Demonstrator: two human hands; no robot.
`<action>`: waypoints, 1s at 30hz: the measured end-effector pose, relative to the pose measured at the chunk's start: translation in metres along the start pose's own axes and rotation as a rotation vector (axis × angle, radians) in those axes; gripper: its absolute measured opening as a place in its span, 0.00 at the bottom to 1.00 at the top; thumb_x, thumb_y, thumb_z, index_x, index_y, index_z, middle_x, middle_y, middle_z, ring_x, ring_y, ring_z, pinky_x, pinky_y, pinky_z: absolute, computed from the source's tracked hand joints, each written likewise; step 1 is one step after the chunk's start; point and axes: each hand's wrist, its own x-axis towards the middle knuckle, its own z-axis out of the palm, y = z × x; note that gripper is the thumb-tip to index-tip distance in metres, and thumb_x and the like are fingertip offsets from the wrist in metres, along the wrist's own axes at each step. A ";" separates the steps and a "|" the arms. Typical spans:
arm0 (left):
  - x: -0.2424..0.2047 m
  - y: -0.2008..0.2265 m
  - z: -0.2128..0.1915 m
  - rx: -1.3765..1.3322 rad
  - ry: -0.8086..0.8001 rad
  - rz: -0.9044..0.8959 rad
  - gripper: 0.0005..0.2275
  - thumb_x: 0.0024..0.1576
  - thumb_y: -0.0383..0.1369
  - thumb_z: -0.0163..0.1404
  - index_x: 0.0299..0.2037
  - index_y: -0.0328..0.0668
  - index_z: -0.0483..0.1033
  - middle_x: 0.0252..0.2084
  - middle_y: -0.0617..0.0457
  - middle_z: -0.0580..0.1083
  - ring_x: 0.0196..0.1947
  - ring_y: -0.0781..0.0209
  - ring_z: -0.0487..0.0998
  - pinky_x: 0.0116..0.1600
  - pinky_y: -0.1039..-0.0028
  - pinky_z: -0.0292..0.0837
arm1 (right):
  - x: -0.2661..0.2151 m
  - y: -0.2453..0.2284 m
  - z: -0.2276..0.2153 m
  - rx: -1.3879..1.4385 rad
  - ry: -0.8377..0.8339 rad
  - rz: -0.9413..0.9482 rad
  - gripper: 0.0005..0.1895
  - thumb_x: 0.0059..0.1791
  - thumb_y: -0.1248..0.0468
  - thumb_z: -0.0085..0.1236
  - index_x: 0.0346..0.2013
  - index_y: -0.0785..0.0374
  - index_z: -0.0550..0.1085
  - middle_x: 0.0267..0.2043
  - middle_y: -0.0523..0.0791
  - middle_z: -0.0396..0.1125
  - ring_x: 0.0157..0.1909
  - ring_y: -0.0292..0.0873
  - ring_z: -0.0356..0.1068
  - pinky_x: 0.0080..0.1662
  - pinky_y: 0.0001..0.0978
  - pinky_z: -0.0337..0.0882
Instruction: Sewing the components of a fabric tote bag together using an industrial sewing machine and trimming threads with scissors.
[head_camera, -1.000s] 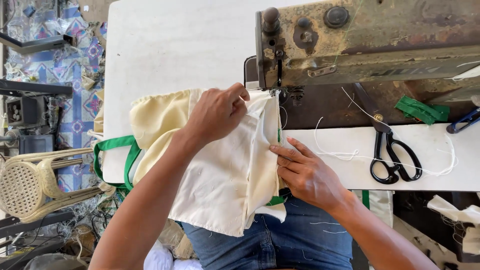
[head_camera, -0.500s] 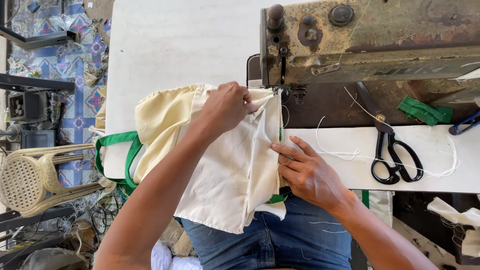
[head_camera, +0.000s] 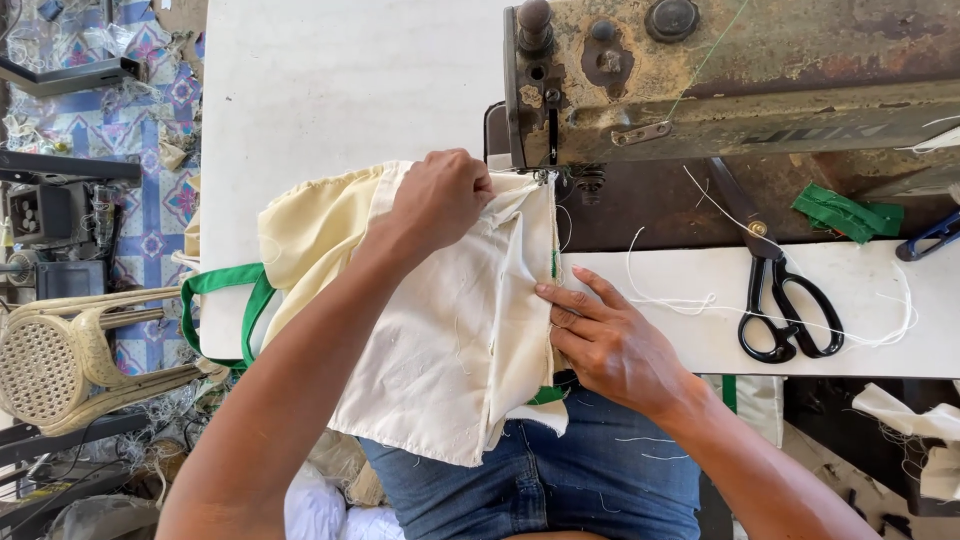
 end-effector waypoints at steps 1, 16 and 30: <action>0.001 -0.002 0.003 0.039 0.016 0.021 0.04 0.58 0.24 0.53 0.34 0.37 0.82 0.31 0.43 0.76 0.31 0.45 0.83 0.40 0.56 0.83 | 0.000 0.000 0.000 0.003 0.010 -0.005 0.01 0.43 0.70 0.62 0.28 0.63 0.79 0.39 0.49 0.77 0.61 0.48 0.72 0.68 0.60 0.62; 0.047 -0.029 0.023 0.471 0.473 0.446 0.05 0.65 0.20 0.45 0.37 0.29 0.71 0.35 0.49 0.69 0.16 0.69 0.64 0.12 0.80 0.58 | -0.001 0.005 -0.006 0.067 -0.027 -0.117 0.08 0.53 0.77 0.55 0.28 0.71 0.76 0.43 0.55 0.75 0.65 0.58 0.68 0.70 0.55 0.63; 0.009 -0.013 0.024 0.104 0.794 0.336 0.08 0.59 0.23 0.60 0.37 0.39 0.71 0.41 0.50 0.69 0.33 0.57 0.72 0.20 0.74 0.63 | 0.001 0.004 -0.003 0.051 -0.018 -0.121 0.08 0.53 0.74 0.56 0.29 0.70 0.76 0.44 0.53 0.75 0.66 0.55 0.67 0.70 0.54 0.64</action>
